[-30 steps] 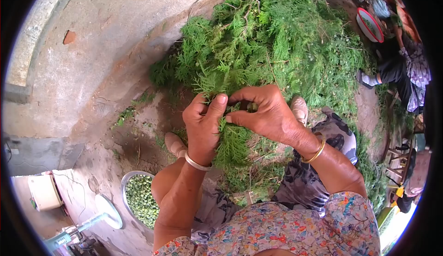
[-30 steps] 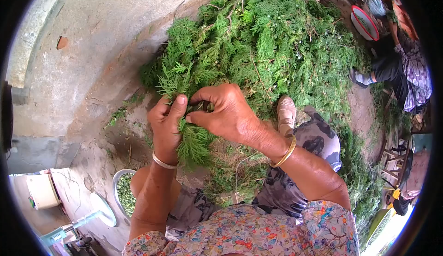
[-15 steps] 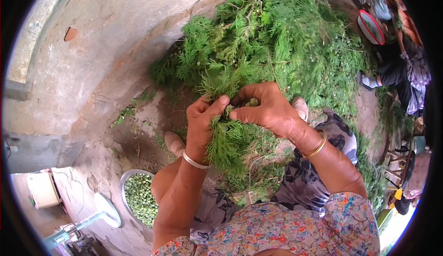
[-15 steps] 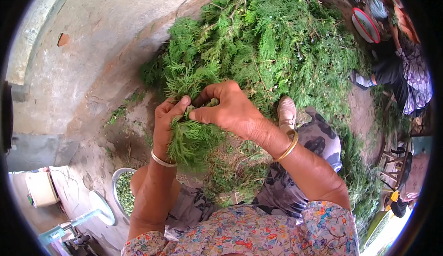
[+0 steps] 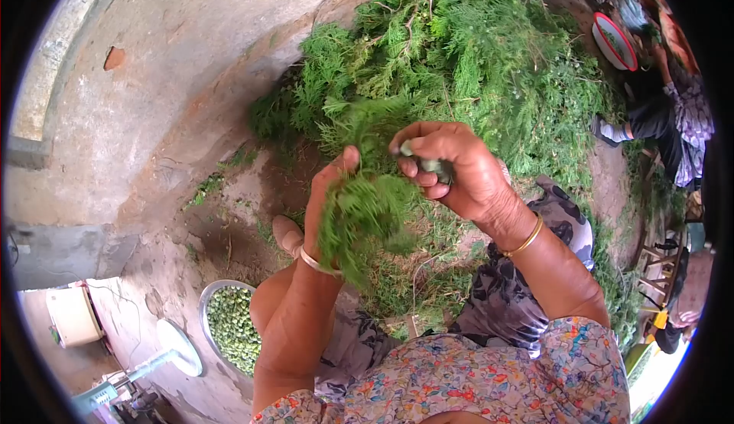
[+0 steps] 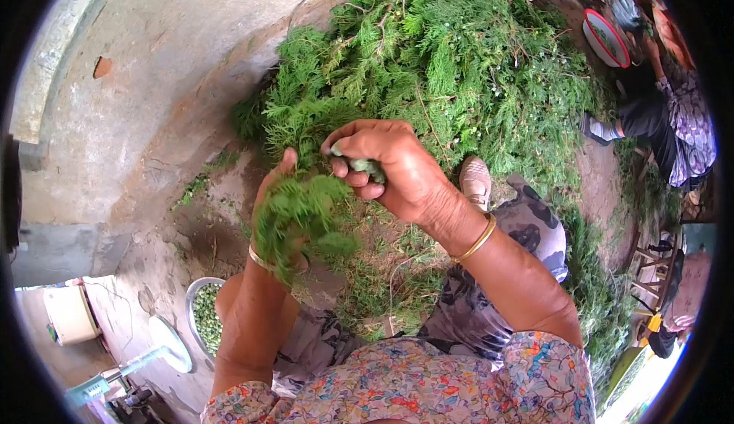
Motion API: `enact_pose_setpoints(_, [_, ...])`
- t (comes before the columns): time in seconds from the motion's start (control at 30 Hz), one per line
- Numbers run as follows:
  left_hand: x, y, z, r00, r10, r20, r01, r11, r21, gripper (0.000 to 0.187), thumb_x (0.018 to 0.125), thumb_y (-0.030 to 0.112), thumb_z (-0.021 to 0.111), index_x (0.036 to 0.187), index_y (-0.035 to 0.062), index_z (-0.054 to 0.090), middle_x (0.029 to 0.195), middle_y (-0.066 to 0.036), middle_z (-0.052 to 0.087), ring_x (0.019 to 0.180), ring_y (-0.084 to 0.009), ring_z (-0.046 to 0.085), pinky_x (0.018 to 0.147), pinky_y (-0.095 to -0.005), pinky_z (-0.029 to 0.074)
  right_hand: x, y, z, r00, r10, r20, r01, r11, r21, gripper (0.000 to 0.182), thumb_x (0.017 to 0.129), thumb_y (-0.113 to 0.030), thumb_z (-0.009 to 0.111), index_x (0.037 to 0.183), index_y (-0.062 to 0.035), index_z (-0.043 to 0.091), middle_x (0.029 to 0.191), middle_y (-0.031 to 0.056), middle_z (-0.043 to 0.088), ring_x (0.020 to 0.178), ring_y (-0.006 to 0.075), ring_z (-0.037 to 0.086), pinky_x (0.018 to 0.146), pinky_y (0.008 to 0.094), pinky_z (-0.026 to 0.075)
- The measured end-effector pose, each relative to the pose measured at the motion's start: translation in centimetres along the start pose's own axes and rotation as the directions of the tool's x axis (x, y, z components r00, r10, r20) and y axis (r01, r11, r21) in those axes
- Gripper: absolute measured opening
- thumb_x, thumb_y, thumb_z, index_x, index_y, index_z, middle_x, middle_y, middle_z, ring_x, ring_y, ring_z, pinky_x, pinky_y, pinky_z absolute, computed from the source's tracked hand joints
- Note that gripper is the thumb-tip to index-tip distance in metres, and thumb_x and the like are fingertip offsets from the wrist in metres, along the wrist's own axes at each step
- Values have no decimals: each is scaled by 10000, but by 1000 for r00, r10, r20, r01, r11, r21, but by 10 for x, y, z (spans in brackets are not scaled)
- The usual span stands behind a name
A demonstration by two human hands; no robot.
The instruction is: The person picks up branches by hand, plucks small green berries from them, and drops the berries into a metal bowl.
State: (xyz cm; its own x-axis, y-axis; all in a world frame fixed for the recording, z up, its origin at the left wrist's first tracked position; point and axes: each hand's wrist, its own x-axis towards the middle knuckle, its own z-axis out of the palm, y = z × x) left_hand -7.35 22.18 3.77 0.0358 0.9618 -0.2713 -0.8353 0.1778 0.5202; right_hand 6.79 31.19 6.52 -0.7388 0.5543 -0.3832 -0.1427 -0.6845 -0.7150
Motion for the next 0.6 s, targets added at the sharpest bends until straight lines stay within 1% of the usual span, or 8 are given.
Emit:
enact_pose_setpoints(0.03, [-1,-3,-6,1000,3,-2,-3,1000,1,376,951,277,429,1101,-58,510,922,-180,619,808,-259,633,720,-359,536,1,-1,-1,1000,7,26,-11,987,158,213,827,-192,600,825,21,594,694,77,572,472,66,426,391,168,293])
enact_pose_setpoints(0.13, [-5,-8,-21,961,267,73,-250,951,-179,419,971,307,359,1106,-61,505,962,-185,612,865,-267,619,769,-359,522,-1,-2,-2,997,-40,70,33,995,96,226,832,-211,611,805,11,583,706,94,566,468,72,423,368,182,291])
enact_pose_setpoints(0.23, [-6,-3,-15,979,205,15,-203,975,-92,344,931,283,452,1043,-23,563,924,-122,630,848,-206,617,810,-335,504,-8,-4,-2,991,-44,124,45,999,-7,178,811,-164,650,803,10,618,646,69,575,480,65,458,365,192,321])
enact_pose_setpoints(0.3, [-5,0,-10,986,162,-28,-163,986,-37,295,904,267,514,1001,2,602,898,-80,641,837,-166,616,837,-319,492,-12,-3,9,982,-145,122,183,890,-418,111,788,-108,670,782,3,661,606,39,593,514,54,501,406,193,369])
enact_pose_setpoints(0.37, [-3,2,-12,989,138,-50,-139,990,-9,271,891,259,545,980,15,622,885,-59,647,831,-146,615,851,-310,487,-10,8,17,951,-277,139,308,791,-529,91,768,-77,676,770,14,678,592,30,606,537,49,522,455,213,409])
enact_pose_setpoints(0.47, [3,1,-17,951,11,-309,-13,1000,-6,229,901,226,552,909,7,619,779,-46,636,695,-126,602,667,-264,510,-5,20,17,876,-453,169,446,623,-643,120,731,-49,681,709,52,621,572,84,588,526,76,519,469,266,409])
enact_pose_setpoints(0.53, [6,-5,-9,859,326,-394,-179,913,366,224,878,234,607,828,18,577,688,-23,591,570,-90,547,525,-223,437,-2,24,14,881,-437,180,420,547,-724,140,727,-47,677,680,55,594,558,96,568,522,82,511,468,278,404])
enact_pose_setpoints(0.6, [6,-11,-18,842,389,-373,-191,862,469,223,869,232,622,804,24,573,668,-14,579,559,-76,531,517,-217,424,2,30,10,888,-419,191,390,464,-796,164,722,-45,674,651,57,566,543,109,549,519,87,503,466,290,399])
